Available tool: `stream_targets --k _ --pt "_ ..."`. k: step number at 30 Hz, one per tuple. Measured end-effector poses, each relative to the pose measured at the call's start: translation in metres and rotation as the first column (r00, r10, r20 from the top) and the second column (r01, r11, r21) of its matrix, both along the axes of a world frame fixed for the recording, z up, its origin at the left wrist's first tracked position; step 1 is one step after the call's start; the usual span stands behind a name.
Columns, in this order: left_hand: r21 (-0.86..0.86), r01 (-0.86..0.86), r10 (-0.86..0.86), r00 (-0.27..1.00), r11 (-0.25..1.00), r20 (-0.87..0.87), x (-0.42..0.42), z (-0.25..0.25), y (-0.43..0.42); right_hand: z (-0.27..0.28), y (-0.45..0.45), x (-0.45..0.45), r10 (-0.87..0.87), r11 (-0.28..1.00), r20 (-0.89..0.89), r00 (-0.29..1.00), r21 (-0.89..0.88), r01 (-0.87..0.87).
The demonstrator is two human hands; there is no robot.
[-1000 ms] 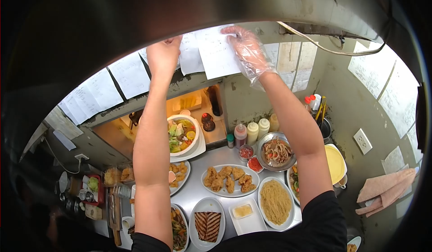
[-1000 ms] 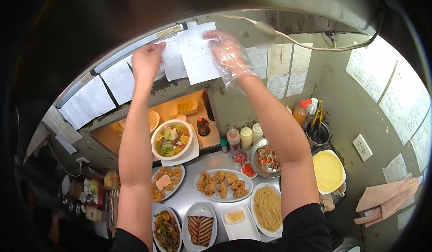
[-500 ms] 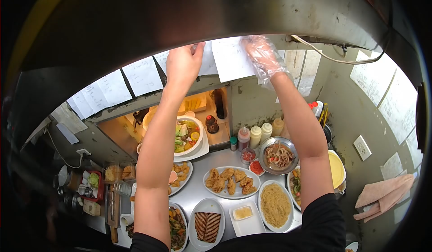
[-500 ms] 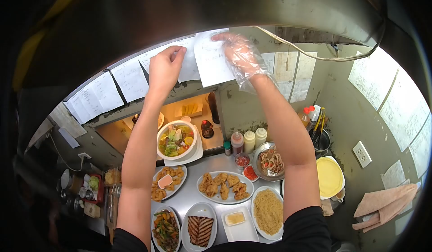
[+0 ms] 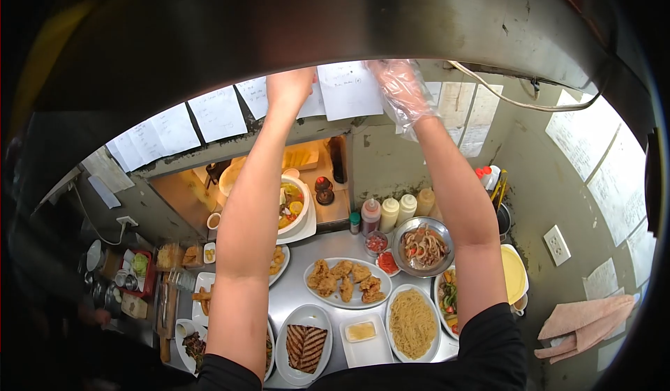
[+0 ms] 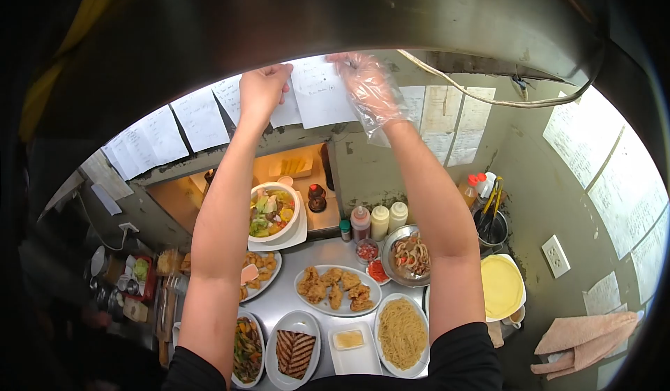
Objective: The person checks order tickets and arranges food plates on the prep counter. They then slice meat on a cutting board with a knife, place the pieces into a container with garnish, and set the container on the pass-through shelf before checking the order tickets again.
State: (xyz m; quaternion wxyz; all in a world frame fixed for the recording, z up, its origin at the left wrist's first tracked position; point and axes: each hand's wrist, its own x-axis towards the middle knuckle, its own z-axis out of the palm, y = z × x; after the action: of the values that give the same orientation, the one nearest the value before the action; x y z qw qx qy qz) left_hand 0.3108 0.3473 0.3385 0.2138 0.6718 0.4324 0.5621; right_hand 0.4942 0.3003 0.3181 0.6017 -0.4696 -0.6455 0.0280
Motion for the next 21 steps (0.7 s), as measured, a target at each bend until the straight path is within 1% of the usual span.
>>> stream_targets --k 1,3,6,8,9,10,12,14,16,17,18,20,21 --pt "0.009 0.005 -0.006 0.999 1.000 0.038 0.001 -0.001 0.001 0.001 0.005 0.000 0.023 1.000 -0.045 0.999 0.017 -0.022" --pt "0.030 0.015 -0.019 0.993 0.999 0.114 0.005 -0.001 0.000 0.002 0.011 0.001 -0.055 0.998 -0.015 0.998 0.024 0.056" --pt "0.034 -0.005 0.003 0.998 0.999 0.056 0.004 -0.001 -0.009 -0.012 0.049 0.017 -0.189 0.979 0.124 0.974 0.105 0.177" --pt "0.128 -0.044 0.044 0.999 0.991 0.006 0.003 -0.001 -0.006 -0.013 0.062 0.019 -0.218 0.968 0.101 0.971 0.150 0.201" --pt "0.174 -0.064 0.068 0.998 0.983 -0.015 0.002 -0.001 -0.005 -0.010 0.061 0.014 -0.193 0.971 0.021 0.981 0.148 0.188" --pt "0.217 -0.084 0.104 0.991 0.973 -0.082 -0.002 -0.002 -0.007 -0.010 0.059 0.011 -0.168 0.974 -0.062 0.984 0.143 0.175" --pt "0.298 -0.113 0.182 0.960 0.948 -0.214 -0.013 -0.008 -0.017 -0.015 0.069 0.018 -0.258 0.963 0.116 0.959 0.112 0.246" --pt "0.170 -0.035 0.084 0.953 0.985 -0.290 -0.022 -0.017 -0.064 -0.014 0.063 0.018 -0.253 0.965 0.141 0.957 0.107 0.239" --pt "0.067 0.091 -0.063 0.938 0.994 -0.342 -0.030 -0.043 -0.110 -0.008 0.016 0.010 -0.154 0.982 0.011 0.988 0.114 0.152" --pt "0.015 0.181 -0.163 0.918 0.983 -0.362 -0.034 -0.061 -0.130 -0.012 0.001 0.010 -0.177 0.964 0.053 0.983 0.211 0.162" --pt "-0.037 0.271 -0.265 0.889 0.962 -0.374 -0.036 -0.080 -0.148 -0.023 -0.007 0.011 -0.215 0.949 0.064 0.975 0.248 0.193" --pt "-0.131 0.453 -0.468 0.805 0.882 -0.364 -0.043 -0.138 -0.178 -0.049 -0.024 0.012 -0.263 0.923 0.096 0.960 0.313 0.221" --pt "-0.168 0.579 -0.598 0.725 0.798 -0.342 -0.048 -0.172 -0.188 -0.063 -0.044 0.007 -0.179 0.960 0.127 0.976 0.240 0.144"
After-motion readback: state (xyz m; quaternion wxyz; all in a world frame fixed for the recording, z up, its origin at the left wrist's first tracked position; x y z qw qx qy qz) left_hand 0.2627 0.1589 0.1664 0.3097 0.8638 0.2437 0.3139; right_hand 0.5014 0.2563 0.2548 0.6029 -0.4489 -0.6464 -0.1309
